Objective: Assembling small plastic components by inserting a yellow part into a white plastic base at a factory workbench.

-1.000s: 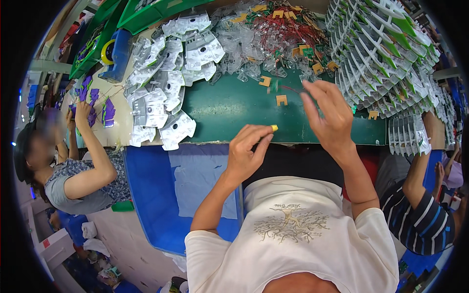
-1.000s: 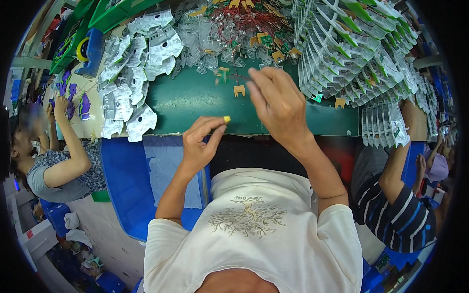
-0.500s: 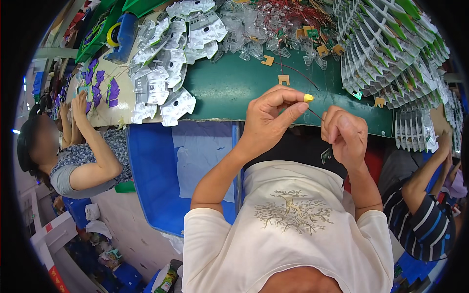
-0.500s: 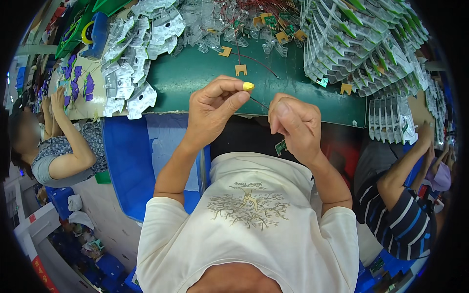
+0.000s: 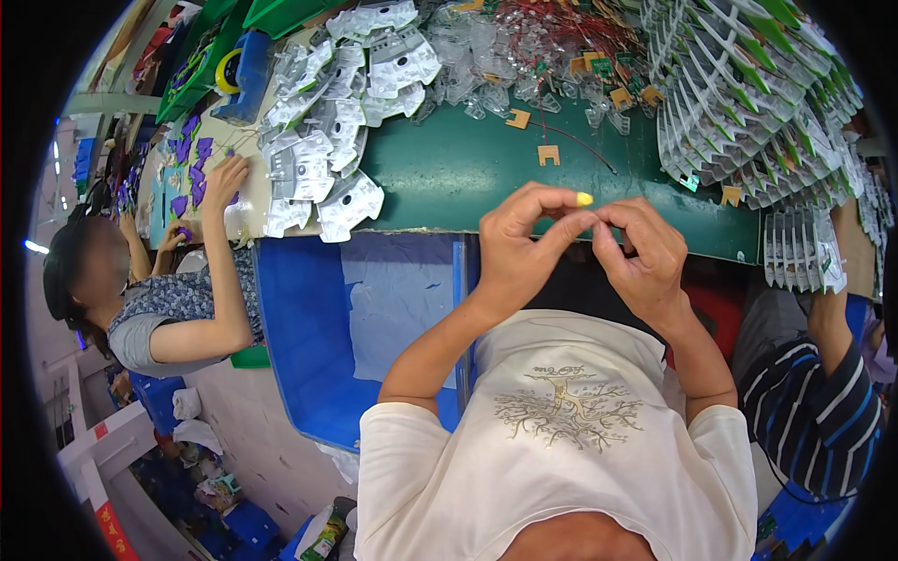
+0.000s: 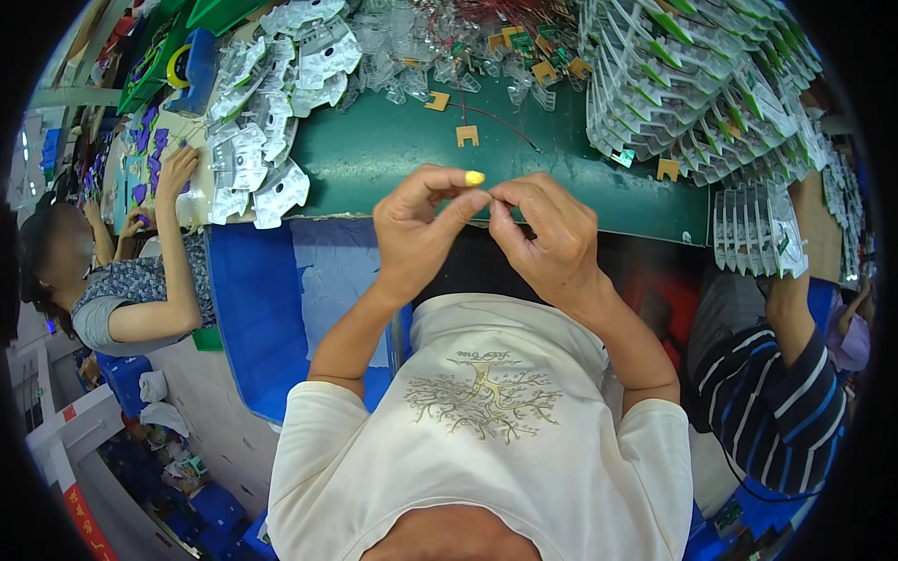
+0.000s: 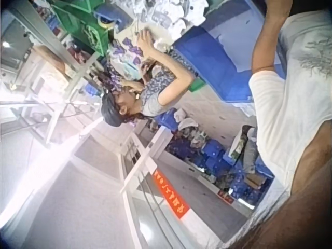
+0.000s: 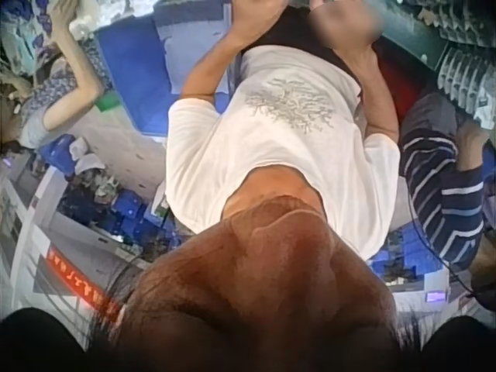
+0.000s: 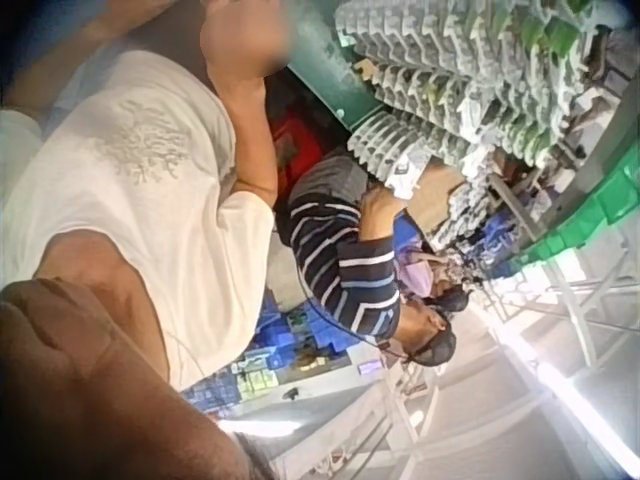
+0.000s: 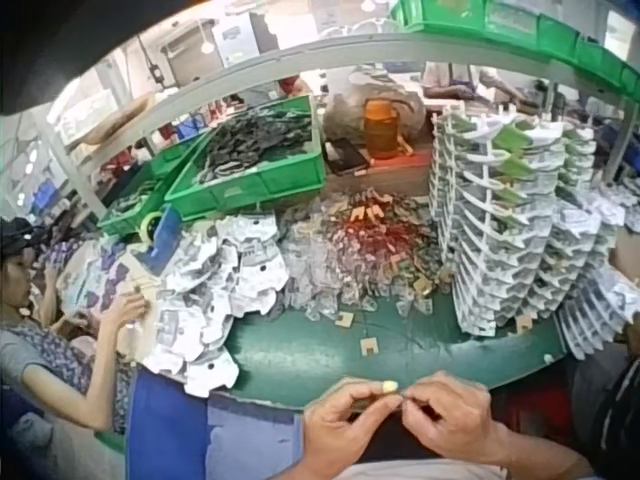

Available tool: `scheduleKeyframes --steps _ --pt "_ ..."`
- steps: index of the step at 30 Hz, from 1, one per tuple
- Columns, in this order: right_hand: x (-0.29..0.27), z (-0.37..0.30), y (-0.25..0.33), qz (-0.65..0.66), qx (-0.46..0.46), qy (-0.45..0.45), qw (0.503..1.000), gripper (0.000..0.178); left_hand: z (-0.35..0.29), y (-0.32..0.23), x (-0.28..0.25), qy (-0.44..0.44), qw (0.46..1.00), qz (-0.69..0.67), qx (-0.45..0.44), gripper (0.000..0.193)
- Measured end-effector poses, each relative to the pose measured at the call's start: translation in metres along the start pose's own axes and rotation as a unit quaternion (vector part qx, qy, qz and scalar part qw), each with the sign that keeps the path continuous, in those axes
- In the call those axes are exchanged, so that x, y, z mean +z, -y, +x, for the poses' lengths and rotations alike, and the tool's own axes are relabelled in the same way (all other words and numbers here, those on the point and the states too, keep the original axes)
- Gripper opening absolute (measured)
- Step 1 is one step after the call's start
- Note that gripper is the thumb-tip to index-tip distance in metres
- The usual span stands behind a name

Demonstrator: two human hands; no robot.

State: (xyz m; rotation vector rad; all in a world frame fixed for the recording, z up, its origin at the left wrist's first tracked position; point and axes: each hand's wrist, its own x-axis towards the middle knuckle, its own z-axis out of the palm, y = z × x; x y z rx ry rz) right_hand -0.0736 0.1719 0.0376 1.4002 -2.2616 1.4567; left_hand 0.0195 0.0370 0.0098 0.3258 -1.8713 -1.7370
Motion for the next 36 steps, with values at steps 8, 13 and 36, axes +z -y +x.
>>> scheduleKeyframes --steps 8,13,36 --pt "0.0 -0.015 -0.014 0.174 0.169 0.11 0.964 0.012 -0.01 0.011 -0.014 0.055 0.993 -0.079 -0.071 0.015" --pt "0.011 -0.013 -0.022 0.261 0.18 0.239 0.918 0.011 -0.028 0.028 -0.04 0.145 0.863 -0.346 -0.339 0.032" --pt "0.015 0.002 -0.03 0.17 0.236 0.185 0.939 0.008 -0.047 0.039 -0.062 0.01 0.838 0.501 0.218 0.03"
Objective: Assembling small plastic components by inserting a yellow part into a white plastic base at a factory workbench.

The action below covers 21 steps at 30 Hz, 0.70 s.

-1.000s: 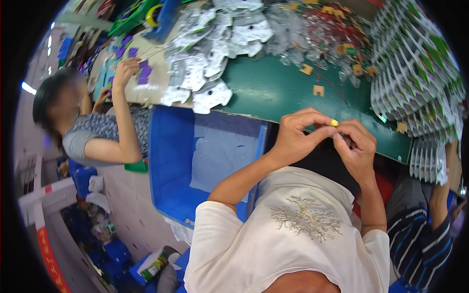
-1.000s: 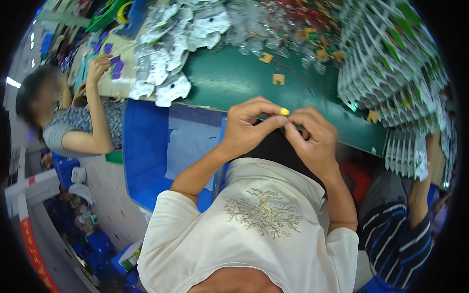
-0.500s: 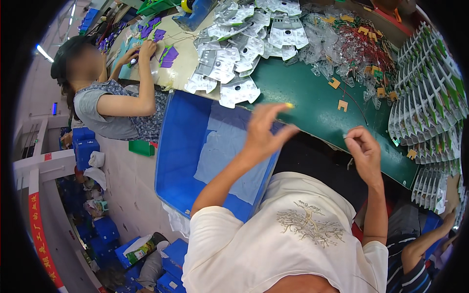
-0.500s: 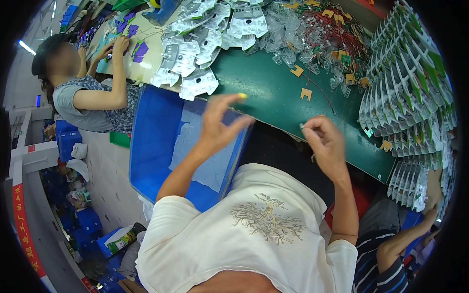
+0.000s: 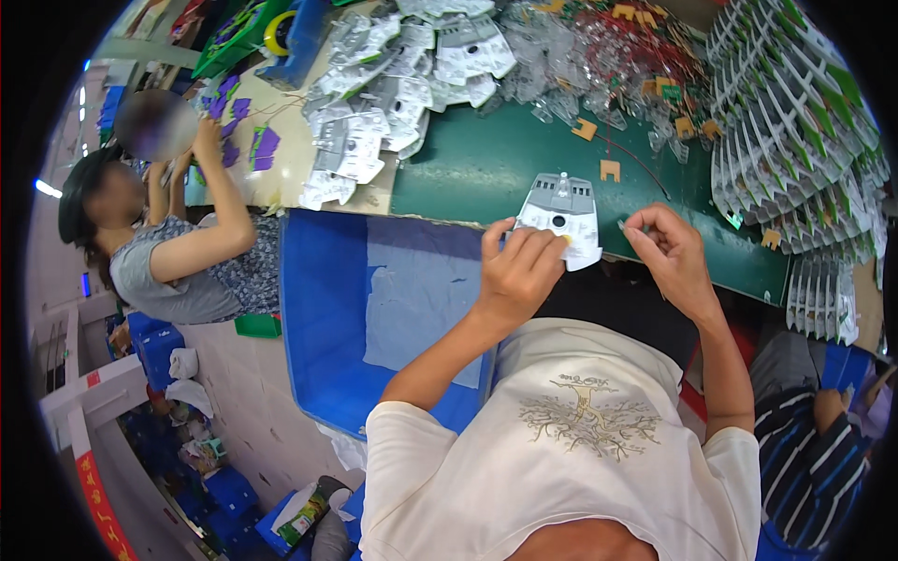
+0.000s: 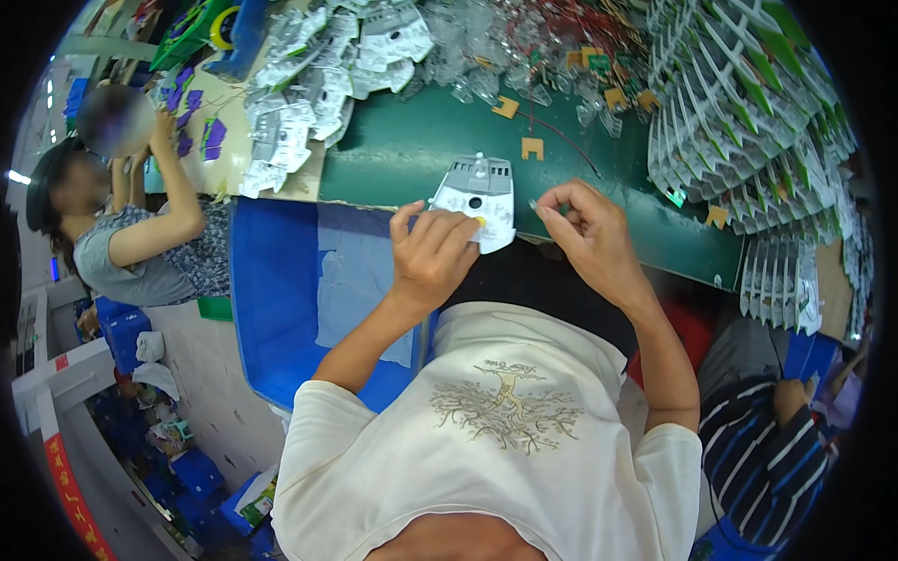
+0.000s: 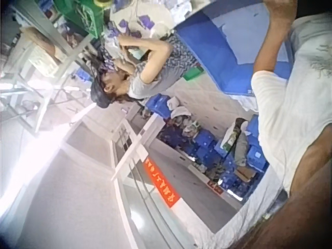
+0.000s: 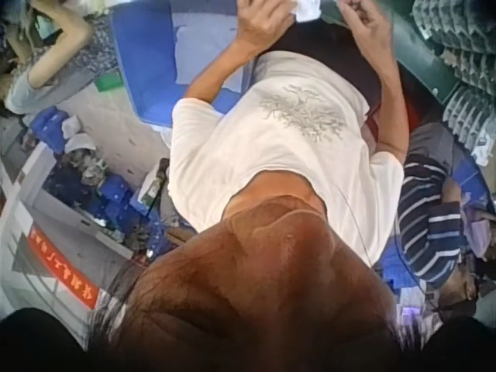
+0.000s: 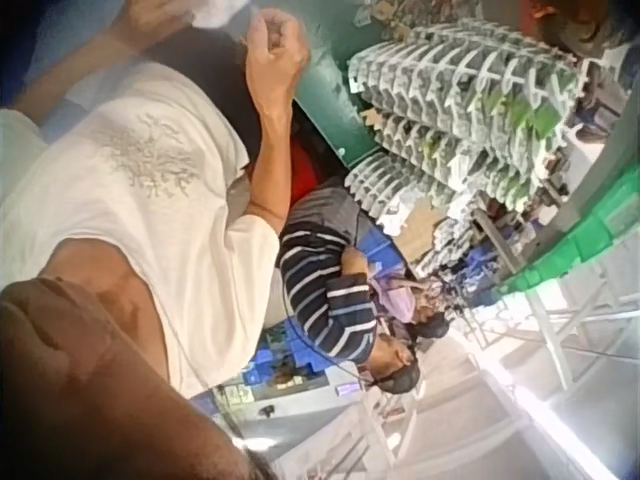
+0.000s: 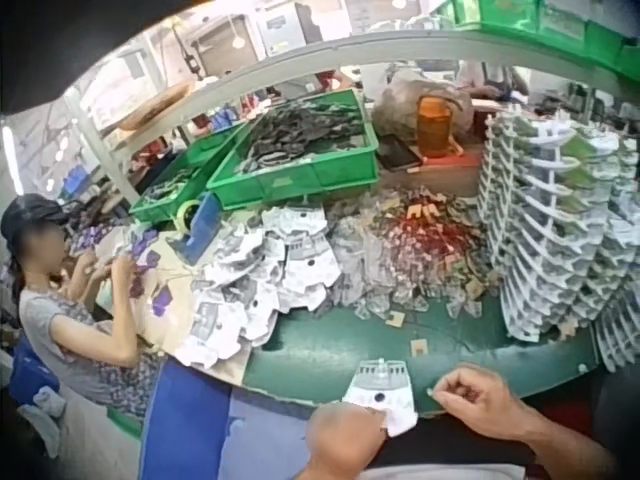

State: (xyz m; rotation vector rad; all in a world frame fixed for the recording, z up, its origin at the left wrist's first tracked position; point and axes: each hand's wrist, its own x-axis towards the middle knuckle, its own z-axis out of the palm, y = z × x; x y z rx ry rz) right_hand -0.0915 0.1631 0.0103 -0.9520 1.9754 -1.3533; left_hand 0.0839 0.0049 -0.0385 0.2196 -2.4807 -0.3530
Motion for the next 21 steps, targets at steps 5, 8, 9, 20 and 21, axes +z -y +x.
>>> scheduleKeyframes --steps 5,8,9,20,21 --pt "0.015 0.021 0.003 -0.16 -0.132 -0.004 0.978 0.009 0.007 -0.008 0.011 0.04 0.999 0.018 -0.023 0.032" --pt "0.028 0.036 -0.001 -0.307 -0.249 -0.014 0.918 0.011 0.009 -0.004 0.012 0.058 0.998 -0.001 -0.019 0.033" --pt "0.03 0.038 -0.001 -0.306 -0.251 -0.014 0.918 0.011 0.012 -0.003 0.011 0.07 0.997 -0.026 -0.016 0.033" --pt "0.032 0.028 -0.006 -0.357 -0.224 0.042 0.906 0.018 0.094 0.11 0.036 -0.08 0.989 0.098 -0.078 0.012" --pt "0.032 0.027 -0.006 -0.357 -0.209 0.042 0.91 0.021 0.097 0.112 0.04 -0.079 0.984 0.143 -0.073 0.011"
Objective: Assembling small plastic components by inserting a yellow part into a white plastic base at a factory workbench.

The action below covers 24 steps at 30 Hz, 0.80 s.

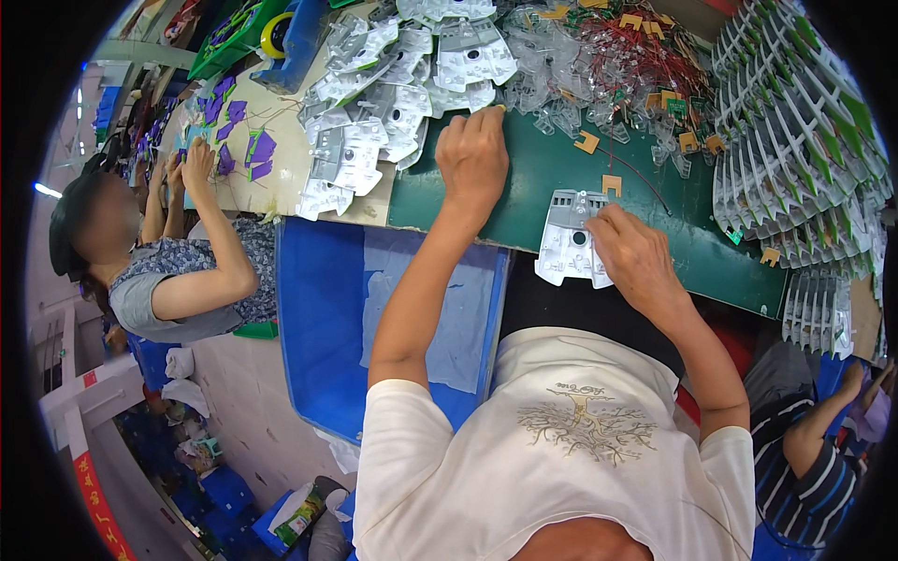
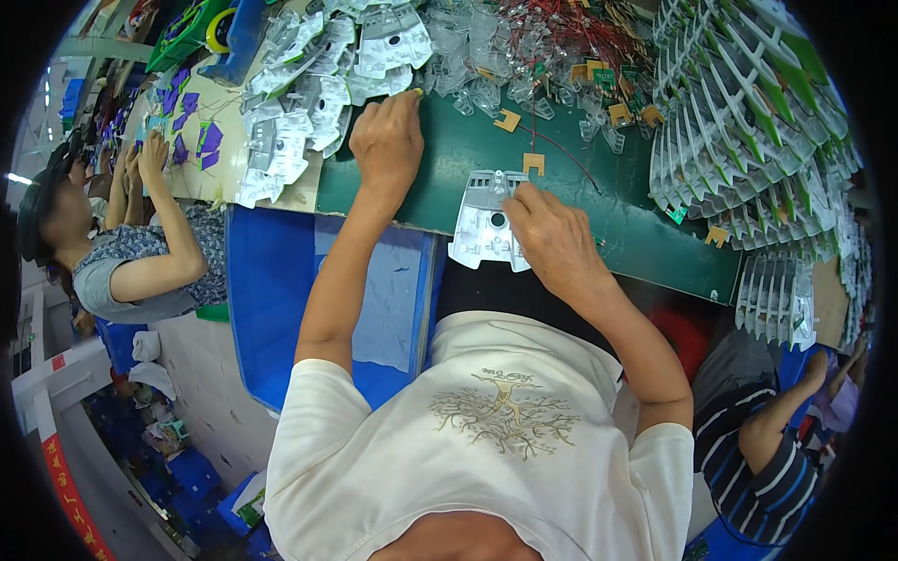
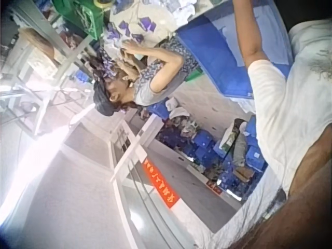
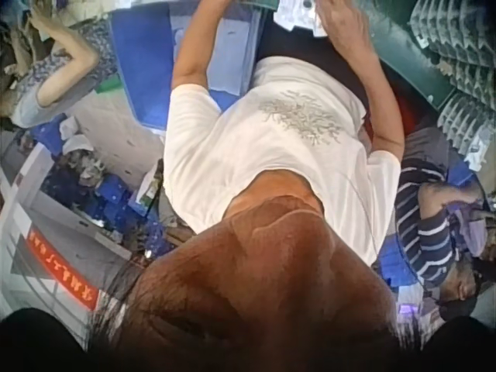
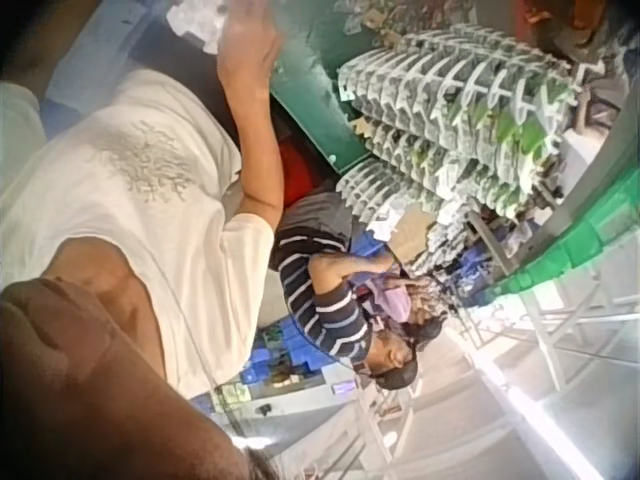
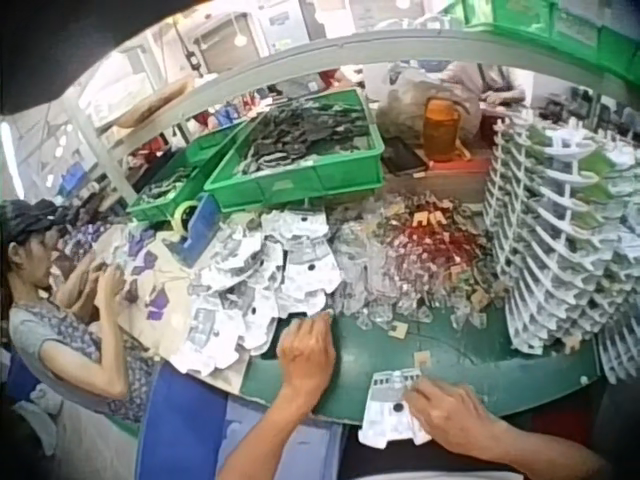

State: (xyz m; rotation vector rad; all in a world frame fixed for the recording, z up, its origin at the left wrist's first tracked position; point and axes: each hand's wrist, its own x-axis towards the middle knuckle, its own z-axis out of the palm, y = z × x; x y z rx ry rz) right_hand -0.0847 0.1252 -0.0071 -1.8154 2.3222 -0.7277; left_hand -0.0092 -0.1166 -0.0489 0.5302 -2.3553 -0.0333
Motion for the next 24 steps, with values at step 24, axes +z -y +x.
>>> scheduleKeyframes --steps 24 --pt "-0.009 0.0 -0.007 0.015 -0.034 0.011 0.999 0.024 -0.06 -0.06 -0.073 0.124 0.939 -0.317 0.043 0.031"
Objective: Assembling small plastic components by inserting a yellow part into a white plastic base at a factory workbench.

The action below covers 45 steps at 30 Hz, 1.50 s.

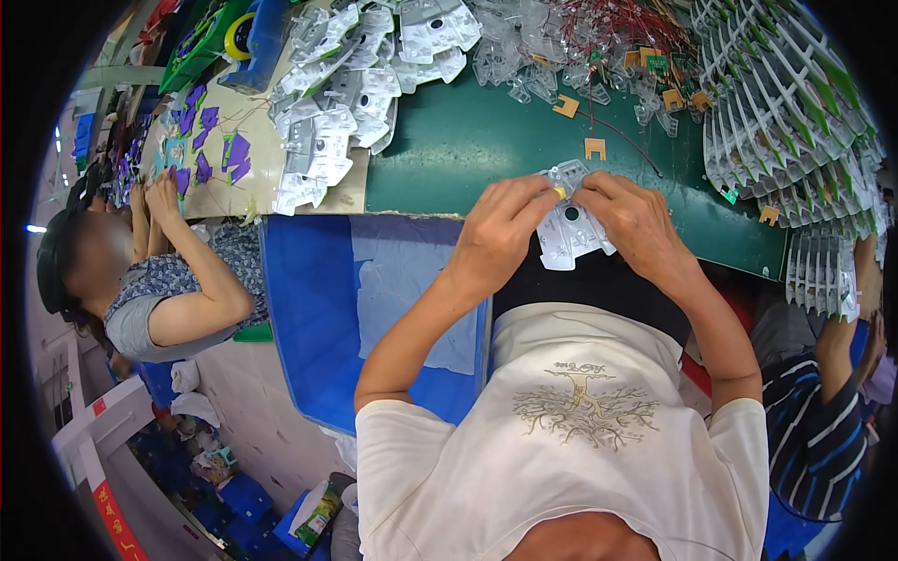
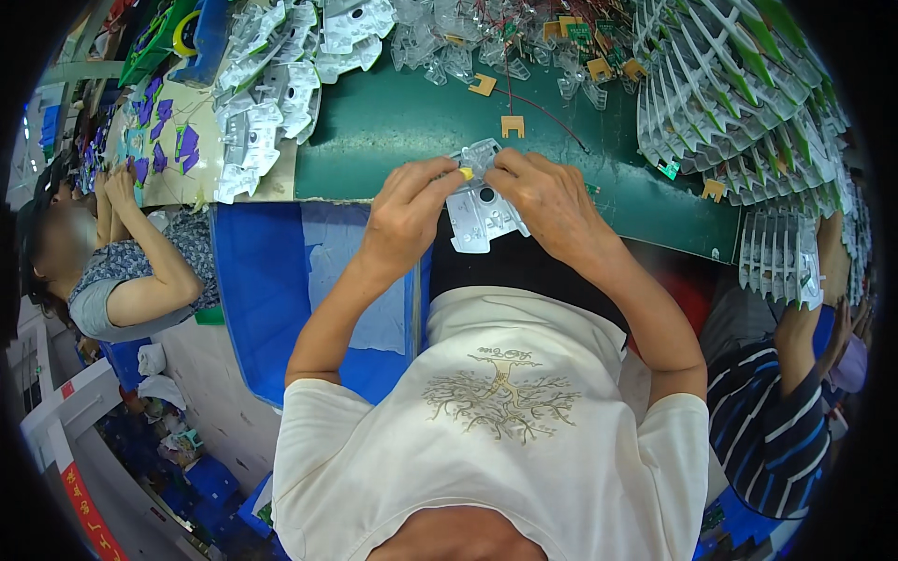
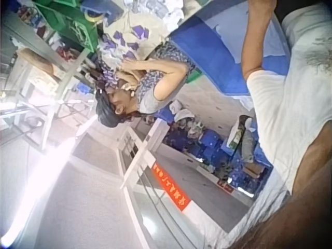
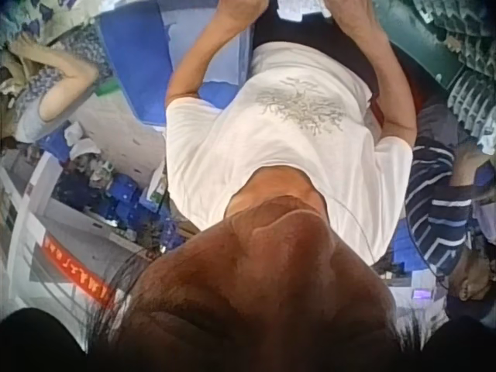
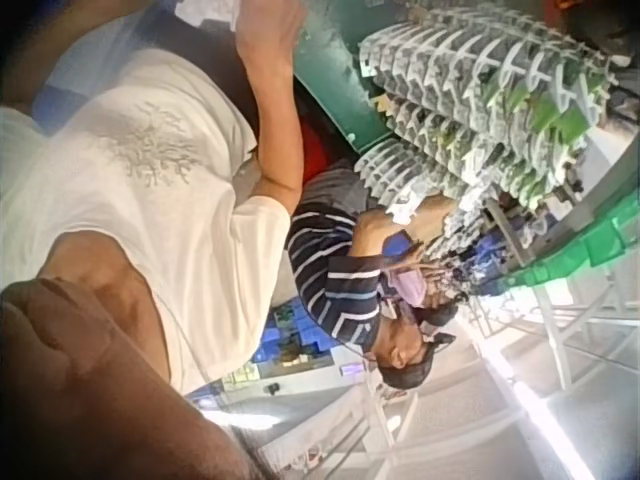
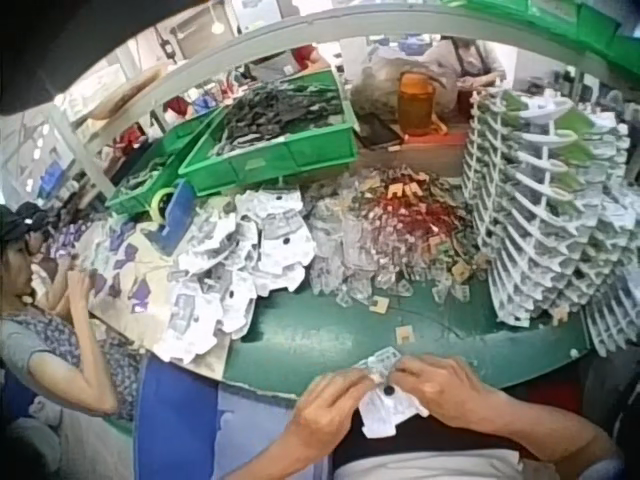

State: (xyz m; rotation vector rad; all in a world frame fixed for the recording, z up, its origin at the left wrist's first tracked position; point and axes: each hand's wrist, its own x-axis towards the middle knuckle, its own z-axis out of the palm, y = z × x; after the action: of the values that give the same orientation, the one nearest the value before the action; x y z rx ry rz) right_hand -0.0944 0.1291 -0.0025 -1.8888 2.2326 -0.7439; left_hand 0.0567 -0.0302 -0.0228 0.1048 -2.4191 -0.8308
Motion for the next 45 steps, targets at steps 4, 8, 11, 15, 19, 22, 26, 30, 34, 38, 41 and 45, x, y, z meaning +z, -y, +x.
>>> scheduleKeyframes --steps 4,8,11,15,19,22,26,30,34,38,41,45 --pt "0.006 -0.003 -0.005 -0.007 -0.007 -0.015 1.0 0.025 0.011 0.001 -0.002 0.065 0.995 0.04 0.069 0.029" --pt "0.012 -0.003 -0.008 0.023 -0.008 -0.078 0.997 0.018 0.013 0.002 0.002 0.106 0.988 0.076 0.081 0.027" --pt "0.012 -0.001 -0.006 0.049 0.021 -0.086 0.995 0.01 0.011 -0.003 0.007 0.084 0.991 0.086 0.063 0.026" --pt "0.009 0.002 -0.003 0.082 0.082 -0.089 0.989 0.011 0.009 0.004 0.012 0.068 0.989 0.104 0.081 0.026" --pt "0.002 -0.007 -0.004 0.088 0.135 -0.072 0.984 0.016 -0.002 0.006 0.023 0.007 0.997 0.054 0.051 0.027" --pt "-0.005 -0.013 0.002 0.102 0.105 -0.066 0.987 0.023 -0.006 0.007 0.032 -0.037 0.999 -0.025 0.004 0.037" --pt "-0.008 -0.018 0.005 0.089 0.114 -0.032 0.989 0.029 0.0 0.008 0.03 -0.032 0.994 -0.101 -0.028 0.061" --pt "-0.013 -0.017 0.006 0.056 0.099 -0.01 0.993 0.029 0.008 0.014 0.024 0.07 0.992 -0.107 -0.001 0.07" --pt "-0.029 -0.017 0.016 0.068 0.102 -0.015 0.992 0.024 0.012 0.012 0.019 0.134 0.987 -0.092 0.007 0.071" --pt "-0.043 -0.023 0.023 0.4 0.183 -0.012 0.898 0.021 0.013 0.009 0.015 0.147 0.986 -0.077 -0.002 0.072" --pt "-0.037 -0.026 0.031 0.274 0.119 -0.041 0.953 0.023 0.012 0.007 0.014 0.145 0.986 -0.085 -0.011 0.071" --pt "-0.004 -0.033 0.038 0.084 0.035 -0.098 0.991 0.025 0.011 0.008 0.019 0.137 0.986 -0.092 -0.017 0.069"
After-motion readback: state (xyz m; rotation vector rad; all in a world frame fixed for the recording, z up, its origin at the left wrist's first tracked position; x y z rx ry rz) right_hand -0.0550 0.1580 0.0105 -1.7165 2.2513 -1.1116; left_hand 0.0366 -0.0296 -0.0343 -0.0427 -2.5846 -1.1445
